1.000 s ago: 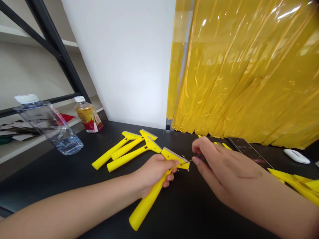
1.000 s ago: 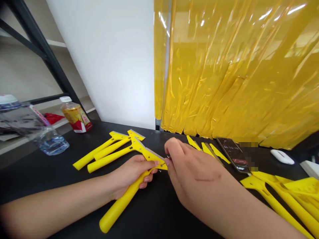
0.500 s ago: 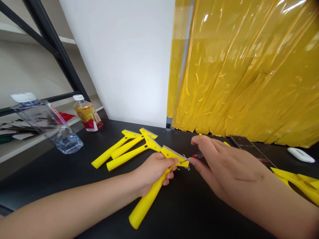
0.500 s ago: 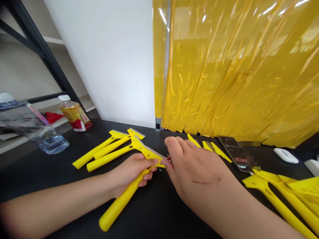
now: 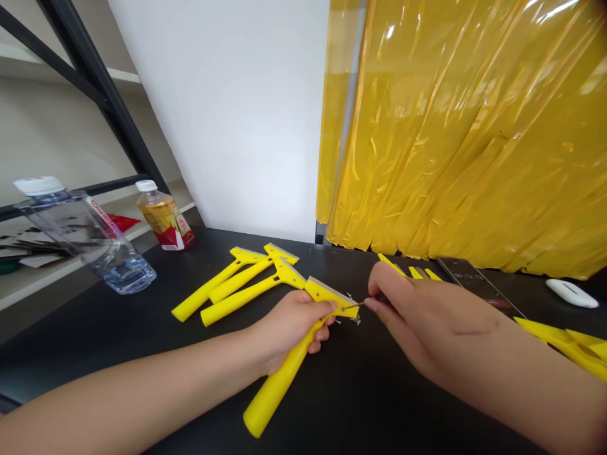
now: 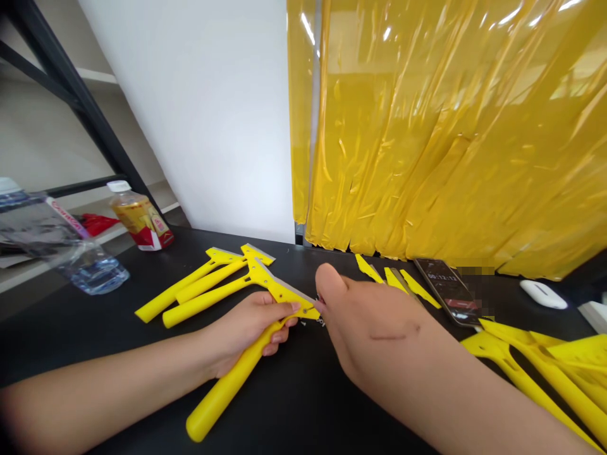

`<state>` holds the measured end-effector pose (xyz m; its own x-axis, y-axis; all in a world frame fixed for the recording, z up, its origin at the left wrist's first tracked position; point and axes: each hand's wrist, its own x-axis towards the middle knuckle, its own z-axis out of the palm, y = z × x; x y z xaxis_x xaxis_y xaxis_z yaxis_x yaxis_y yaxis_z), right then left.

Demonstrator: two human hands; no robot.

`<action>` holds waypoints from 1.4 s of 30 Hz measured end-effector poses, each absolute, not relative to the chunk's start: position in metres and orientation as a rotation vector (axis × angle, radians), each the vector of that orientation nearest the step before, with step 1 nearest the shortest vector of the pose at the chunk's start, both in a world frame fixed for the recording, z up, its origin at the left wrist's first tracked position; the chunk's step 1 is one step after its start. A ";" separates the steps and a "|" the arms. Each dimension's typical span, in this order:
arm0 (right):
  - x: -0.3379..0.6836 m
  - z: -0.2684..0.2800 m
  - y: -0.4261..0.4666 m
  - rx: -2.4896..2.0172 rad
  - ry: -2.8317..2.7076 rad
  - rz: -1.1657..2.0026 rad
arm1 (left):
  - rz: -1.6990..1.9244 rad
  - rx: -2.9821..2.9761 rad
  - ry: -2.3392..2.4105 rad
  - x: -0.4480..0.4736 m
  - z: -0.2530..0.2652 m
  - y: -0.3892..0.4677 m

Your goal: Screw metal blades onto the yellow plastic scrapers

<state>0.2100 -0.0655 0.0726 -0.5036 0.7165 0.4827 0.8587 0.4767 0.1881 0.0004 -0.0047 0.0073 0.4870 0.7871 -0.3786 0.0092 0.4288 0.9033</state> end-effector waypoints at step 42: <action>0.209 0.077 -0.064 -1.586 -2.529 -0.444 | 0.617 0.998 0.967 0.001 0.002 -0.002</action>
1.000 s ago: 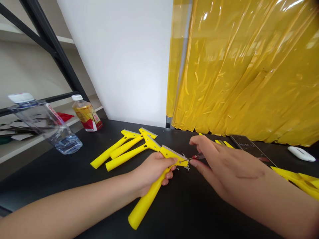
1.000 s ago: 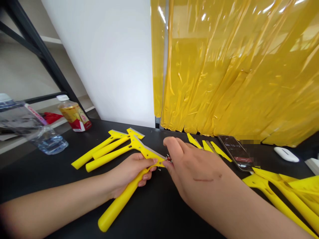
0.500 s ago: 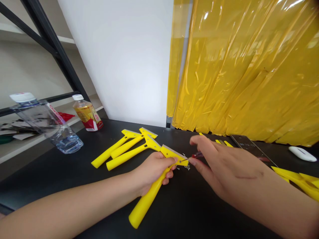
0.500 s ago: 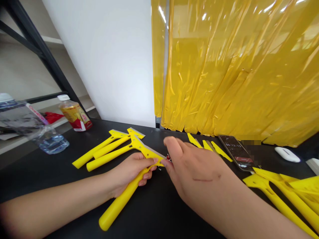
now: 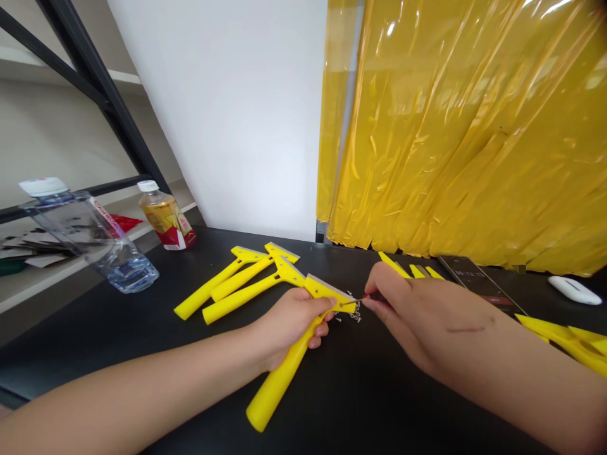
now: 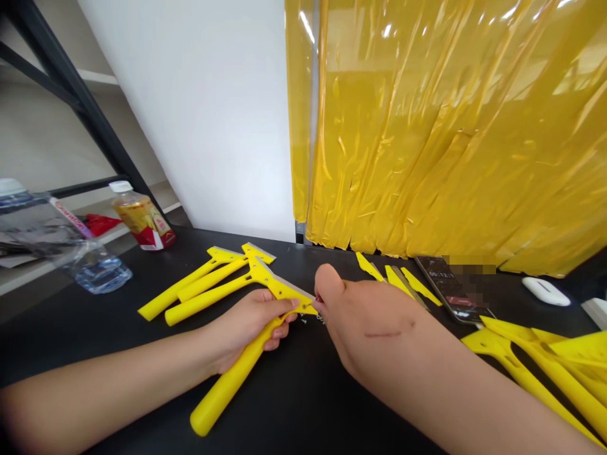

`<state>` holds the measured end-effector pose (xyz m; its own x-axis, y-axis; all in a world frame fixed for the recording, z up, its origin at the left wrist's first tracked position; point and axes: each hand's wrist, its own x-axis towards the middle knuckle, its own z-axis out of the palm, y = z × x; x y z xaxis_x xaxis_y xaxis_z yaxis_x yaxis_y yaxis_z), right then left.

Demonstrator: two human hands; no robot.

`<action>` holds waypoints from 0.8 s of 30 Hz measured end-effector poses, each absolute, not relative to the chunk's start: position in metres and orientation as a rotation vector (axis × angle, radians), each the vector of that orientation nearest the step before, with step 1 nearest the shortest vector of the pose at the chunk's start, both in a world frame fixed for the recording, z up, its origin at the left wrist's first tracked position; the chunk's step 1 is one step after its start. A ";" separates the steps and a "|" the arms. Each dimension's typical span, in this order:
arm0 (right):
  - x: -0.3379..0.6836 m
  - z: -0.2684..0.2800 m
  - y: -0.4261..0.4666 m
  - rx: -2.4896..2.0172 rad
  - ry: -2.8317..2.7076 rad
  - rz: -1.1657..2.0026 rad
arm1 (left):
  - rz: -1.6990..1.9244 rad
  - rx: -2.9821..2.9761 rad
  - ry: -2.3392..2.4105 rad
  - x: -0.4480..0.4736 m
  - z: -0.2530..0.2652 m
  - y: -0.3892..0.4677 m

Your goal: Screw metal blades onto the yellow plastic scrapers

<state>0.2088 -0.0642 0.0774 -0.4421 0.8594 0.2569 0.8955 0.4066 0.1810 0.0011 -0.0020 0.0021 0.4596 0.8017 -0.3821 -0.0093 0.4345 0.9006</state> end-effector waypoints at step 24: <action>0.216 0.072 -0.049 -1.336 -2.167 0.116 | 0.734 0.922 0.900 0.000 0.008 -0.002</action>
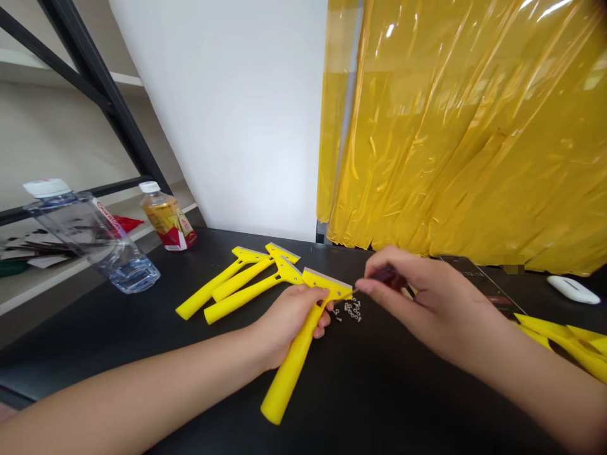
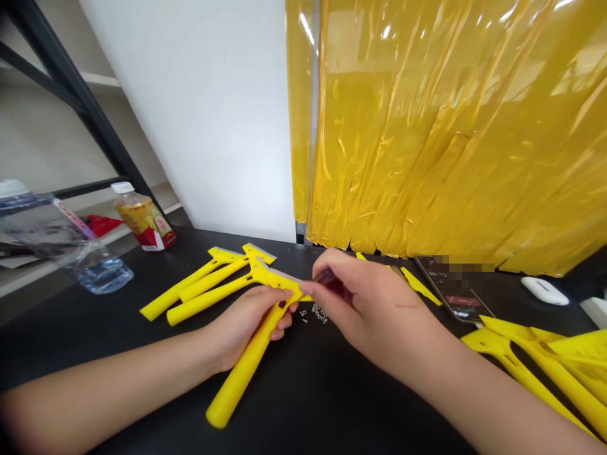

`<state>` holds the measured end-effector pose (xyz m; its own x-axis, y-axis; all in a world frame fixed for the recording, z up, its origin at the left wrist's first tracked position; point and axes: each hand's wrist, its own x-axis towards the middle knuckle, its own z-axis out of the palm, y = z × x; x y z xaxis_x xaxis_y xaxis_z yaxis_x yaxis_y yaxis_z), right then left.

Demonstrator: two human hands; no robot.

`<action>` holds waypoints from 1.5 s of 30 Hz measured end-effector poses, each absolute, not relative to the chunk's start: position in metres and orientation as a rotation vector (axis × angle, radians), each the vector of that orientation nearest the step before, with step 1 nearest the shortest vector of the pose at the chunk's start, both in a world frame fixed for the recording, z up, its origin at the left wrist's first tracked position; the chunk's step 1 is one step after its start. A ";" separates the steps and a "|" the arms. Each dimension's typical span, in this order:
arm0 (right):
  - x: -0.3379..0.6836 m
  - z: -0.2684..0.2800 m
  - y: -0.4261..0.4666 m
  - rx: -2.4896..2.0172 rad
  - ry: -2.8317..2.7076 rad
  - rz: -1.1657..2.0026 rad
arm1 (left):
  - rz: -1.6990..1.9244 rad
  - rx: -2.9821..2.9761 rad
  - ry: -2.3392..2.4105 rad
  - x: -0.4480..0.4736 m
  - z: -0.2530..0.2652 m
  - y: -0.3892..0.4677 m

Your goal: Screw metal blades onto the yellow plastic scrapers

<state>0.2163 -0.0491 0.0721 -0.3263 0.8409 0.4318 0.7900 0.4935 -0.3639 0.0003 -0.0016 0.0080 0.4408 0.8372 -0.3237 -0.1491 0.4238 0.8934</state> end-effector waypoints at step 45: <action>0.206 0.032 -0.027 -0.997 -1.278 1.771 | 0.507 1.166 0.501 -0.010 0.032 -0.023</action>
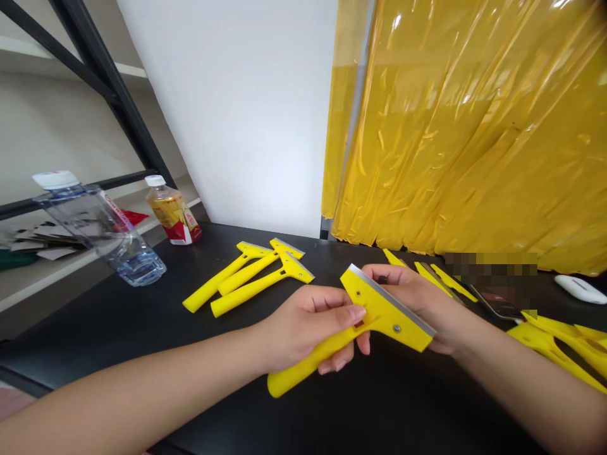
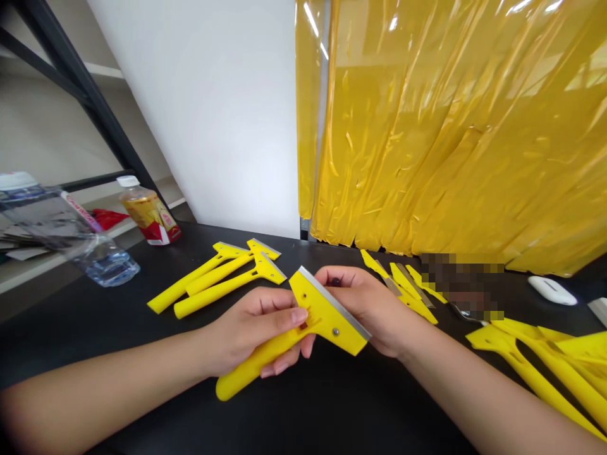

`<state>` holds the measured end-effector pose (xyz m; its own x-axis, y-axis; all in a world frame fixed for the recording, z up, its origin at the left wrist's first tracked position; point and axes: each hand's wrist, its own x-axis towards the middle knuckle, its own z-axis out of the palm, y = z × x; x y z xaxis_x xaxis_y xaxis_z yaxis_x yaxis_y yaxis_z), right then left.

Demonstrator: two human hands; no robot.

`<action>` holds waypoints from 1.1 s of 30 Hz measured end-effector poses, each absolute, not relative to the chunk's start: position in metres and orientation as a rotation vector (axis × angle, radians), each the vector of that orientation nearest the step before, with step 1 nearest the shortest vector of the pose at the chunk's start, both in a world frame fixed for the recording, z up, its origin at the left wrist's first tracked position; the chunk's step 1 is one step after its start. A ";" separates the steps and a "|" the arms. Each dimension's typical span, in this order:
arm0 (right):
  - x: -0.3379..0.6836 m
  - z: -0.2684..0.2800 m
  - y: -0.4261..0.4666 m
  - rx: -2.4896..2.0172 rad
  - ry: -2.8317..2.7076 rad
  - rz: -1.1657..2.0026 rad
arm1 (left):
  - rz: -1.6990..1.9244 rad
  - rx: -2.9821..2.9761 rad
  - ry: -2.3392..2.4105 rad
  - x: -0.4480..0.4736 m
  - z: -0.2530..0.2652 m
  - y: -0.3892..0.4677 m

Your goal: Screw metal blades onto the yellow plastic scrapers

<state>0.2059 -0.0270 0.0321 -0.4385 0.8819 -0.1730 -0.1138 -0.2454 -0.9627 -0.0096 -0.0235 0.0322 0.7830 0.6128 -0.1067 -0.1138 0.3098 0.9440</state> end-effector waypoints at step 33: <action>0.218 0.033 -0.020 -0.930 -1.191 1.787 | 0.757 1.242 0.565 -0.004 0.023 -0.009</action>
<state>0.2178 -0.0197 0.0327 -0.4278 0.8915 -0.1490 -0.2057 -0.2566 -0.9444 -0.0043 -0.0086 0.0226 0.6369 0.7707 0.0198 -0.2000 0.1403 0.9697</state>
